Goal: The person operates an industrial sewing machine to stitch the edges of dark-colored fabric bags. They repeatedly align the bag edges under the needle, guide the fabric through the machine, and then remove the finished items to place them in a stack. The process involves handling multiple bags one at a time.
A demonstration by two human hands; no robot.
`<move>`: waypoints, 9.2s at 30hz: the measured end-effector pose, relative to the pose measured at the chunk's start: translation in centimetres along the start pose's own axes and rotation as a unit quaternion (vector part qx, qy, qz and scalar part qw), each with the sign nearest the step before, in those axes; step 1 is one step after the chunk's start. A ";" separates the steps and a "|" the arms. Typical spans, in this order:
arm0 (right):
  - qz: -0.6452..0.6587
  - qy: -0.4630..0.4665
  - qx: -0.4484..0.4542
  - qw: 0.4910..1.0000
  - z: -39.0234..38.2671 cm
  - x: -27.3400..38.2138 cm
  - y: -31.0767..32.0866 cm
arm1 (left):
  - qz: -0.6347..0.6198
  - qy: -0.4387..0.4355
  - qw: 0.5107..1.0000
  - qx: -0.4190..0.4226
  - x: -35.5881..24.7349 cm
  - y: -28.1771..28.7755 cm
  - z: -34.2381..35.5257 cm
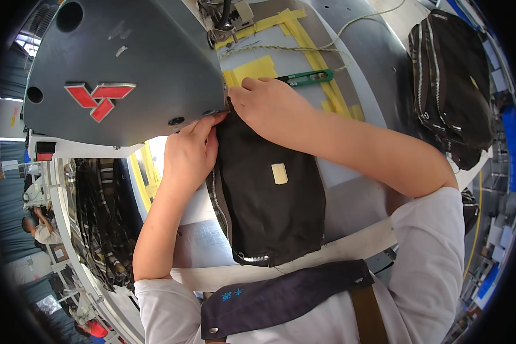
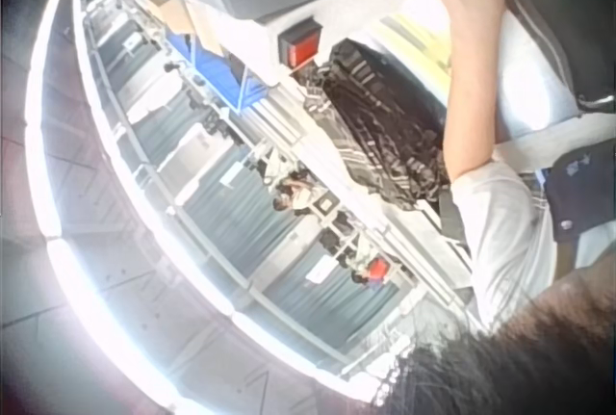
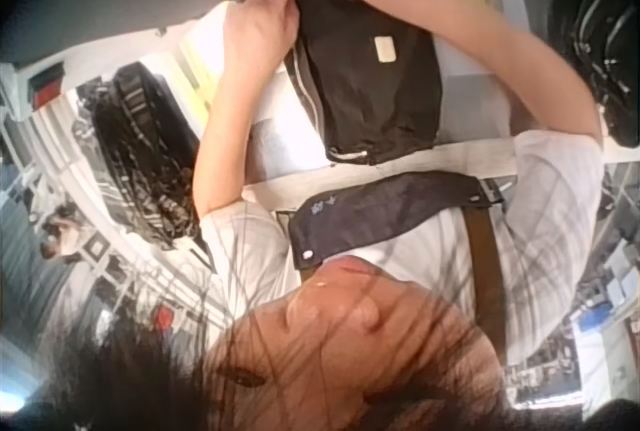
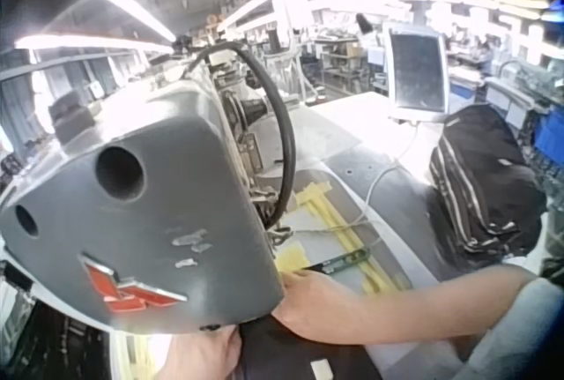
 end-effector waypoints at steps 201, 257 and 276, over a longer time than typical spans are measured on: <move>0.278 0.144 -0.173 0.934 -7.2 6.3 10.6 | -0.112 -0.186 0.938 -0.270 -7.5 7.6 -6.2; -0.014 -0.142 0.039 0.989 -7.2 -5.6 5.2 | 0.216 0.168 0.947 -0.170 1.8 22.3 -14.5; 0.367 -0.152 0.155 0.904 -6.4 2.4 7.6 | -0.071 0.256 0.801 -0.537 -3.9 35.0 -22.8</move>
Point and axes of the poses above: each hand's wrist, its own z-axis towards the middle knuckle, its own y-axis out of the back of the hand, x = y × z, the point moved 10 cm from there along z, towards the middle knuckle, and after that the axes turned 11 degrees about -y, right-handed, at the moved point
